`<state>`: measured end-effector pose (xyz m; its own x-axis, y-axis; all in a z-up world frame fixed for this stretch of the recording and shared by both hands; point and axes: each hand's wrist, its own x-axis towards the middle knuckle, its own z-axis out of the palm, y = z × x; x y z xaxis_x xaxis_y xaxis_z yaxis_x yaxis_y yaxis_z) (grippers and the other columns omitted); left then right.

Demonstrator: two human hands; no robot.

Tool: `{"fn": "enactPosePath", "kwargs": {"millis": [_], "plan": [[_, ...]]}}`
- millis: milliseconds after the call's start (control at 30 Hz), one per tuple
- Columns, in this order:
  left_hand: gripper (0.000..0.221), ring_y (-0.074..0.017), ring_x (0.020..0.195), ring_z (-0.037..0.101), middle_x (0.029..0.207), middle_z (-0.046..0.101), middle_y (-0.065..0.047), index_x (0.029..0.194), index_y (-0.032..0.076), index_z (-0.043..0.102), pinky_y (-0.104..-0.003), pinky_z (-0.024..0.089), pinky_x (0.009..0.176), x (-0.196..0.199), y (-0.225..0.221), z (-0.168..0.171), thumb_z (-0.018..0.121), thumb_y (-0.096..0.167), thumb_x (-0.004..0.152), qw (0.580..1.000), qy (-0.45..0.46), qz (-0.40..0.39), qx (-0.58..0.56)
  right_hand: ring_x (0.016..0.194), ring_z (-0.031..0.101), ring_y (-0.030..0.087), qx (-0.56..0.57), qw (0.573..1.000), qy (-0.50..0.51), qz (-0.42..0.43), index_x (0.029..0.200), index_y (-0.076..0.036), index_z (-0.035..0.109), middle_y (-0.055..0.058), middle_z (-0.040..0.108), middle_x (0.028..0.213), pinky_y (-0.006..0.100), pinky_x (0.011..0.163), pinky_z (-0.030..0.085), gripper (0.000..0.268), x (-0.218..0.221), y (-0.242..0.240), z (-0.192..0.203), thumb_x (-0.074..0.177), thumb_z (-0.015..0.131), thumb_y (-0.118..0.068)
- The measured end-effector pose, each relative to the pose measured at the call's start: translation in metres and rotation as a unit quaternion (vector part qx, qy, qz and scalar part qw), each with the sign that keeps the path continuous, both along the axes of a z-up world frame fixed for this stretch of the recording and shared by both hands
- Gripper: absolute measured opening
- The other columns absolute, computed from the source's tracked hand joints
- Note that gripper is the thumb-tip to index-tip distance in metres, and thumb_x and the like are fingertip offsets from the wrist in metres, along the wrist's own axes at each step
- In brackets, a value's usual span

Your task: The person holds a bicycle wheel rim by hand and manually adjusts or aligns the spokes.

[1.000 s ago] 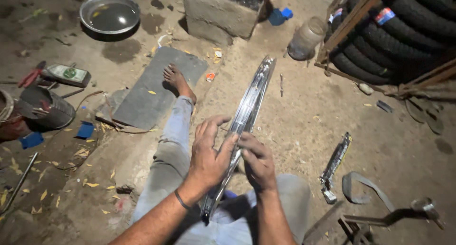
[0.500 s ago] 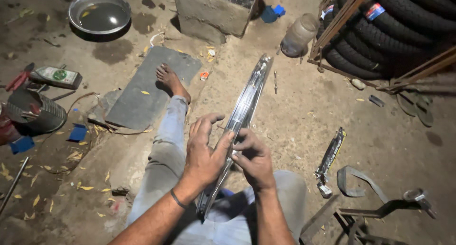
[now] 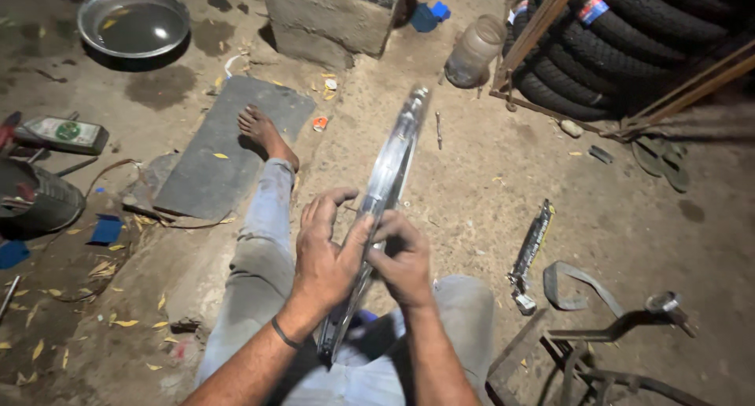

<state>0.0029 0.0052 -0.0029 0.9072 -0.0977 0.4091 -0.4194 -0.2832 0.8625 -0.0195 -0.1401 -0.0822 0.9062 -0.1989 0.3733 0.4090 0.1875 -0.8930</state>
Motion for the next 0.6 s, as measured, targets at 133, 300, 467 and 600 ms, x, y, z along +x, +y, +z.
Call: {"fn": "enactPosePath", "kwargs": {"millis": [133,300,467,600], "plan": [[0.039,-0.0348,0.117,0.061,0.119,0.067,-0.017,0.124,0.002,0.062,-0.044,0.046,0.101,-0.002,-0.002,0.002,0.070,0.023,0.092,1.000,-0.009,0.001,-0.005,0.091,0.065,0.013,0.023,0.985,0.114,-0.125,0.106,-0.007,0.061,0.005,0.067,0.100,0.029,0.083,0.060,0.021,0.010,0.027,0.002,0.090,0.072,0.000],[0.041,-0.0365,0.114,0.060,0.119,0.067,-0.018,0.123,0.000,0.061,-0.045,0.046,0.099,-0.005,0.008,0.001,0.073,0.022,0.090,0.998,-0.054,0.018,0.019,0.096,0.061,0.012,0.005,0.993,0.106,0.055,0.109,-0.005,0.064,0.005,0.067,0.105,0.027,0.080,0.053,0.030,-0.003,0.010,0.016,0.081,0.074,0.003],[0.036,-0.0278,0.098,0.068,0.109,0.069,-0.016,0.118,0.001,0.063,-0.038,0.054,0.082,-0.009,0.009,-0.001,0.073,0.021,0.089,0.999,0.032,0.008,-0.042,0.112,0.064,0.022,-0.076,0.996,-0.036,0.017,0.095,-0.002,0.065,0.011,0.068,0.117,0.035,0.101,0.051,0.015,-0.015,0.006,0.025,0.084,0.075,0.000],[0.024,-0.0233,0.077,0.066,0.092,0.067,-0.013,0.108,0.002,0.066,-0.034,0.053,0.069,-0.038,0.025,-0.006,0.071,0.019,0.092,0.999,0.020,0.028,-0.020,0.111,0.069,0.029,-0.295,0.941,-0.085,-0.144,0.092,-0.003,0.068,0.016,0.070,0.116,0.039,0.099,0.052,0.016,-0.018,0.026,0.029,0.078,0.076,-0.001]]}}
